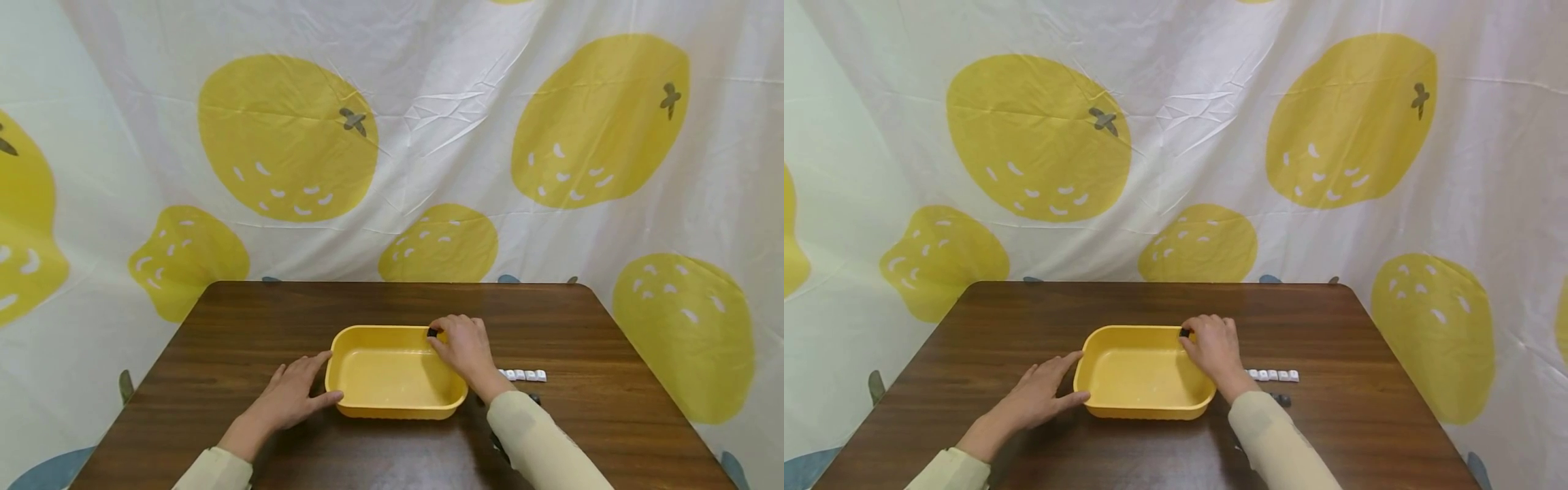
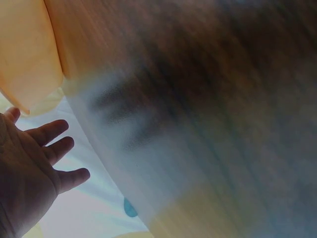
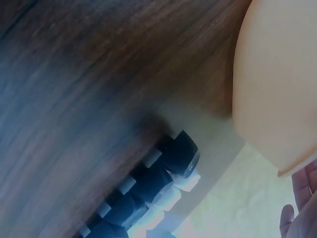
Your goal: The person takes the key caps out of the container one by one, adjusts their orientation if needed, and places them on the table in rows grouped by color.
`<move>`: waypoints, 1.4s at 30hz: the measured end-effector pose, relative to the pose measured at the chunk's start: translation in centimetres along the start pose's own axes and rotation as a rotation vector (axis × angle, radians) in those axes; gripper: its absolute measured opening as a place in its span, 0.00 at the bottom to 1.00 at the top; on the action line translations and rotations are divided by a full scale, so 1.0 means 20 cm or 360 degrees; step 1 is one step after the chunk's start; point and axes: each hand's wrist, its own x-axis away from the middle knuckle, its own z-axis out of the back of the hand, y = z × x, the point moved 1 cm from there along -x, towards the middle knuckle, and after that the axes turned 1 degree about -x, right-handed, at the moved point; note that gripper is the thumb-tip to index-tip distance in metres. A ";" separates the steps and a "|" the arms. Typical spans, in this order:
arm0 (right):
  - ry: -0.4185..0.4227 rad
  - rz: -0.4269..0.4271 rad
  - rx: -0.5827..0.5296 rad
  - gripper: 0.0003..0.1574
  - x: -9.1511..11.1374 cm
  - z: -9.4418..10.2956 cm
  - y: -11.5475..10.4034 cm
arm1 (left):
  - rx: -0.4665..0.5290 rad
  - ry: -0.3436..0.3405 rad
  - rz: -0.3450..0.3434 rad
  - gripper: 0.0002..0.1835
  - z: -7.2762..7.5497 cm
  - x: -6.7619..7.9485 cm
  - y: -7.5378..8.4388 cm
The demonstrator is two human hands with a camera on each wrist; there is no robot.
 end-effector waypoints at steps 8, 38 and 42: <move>-0.0048 -0.0158 -0.0092 0.17 0.03 0.08 0.02 | 0.0008 -0.0004 0.0008 0.45 0.00 0.00 0.00; -0.0269 -0.0639 -0.0541 0.15 0.23 0.34 0.30 | 0.0012 -0.0003 -0.0004 0.45 0.00 -0.01 -0.01; -0.0323 -0.0680 -0.0537 0.14 0.28 0.36 0.35 | 0.0021 -0.0007 -0.0006 0.45 0.00 -0.01 -0.01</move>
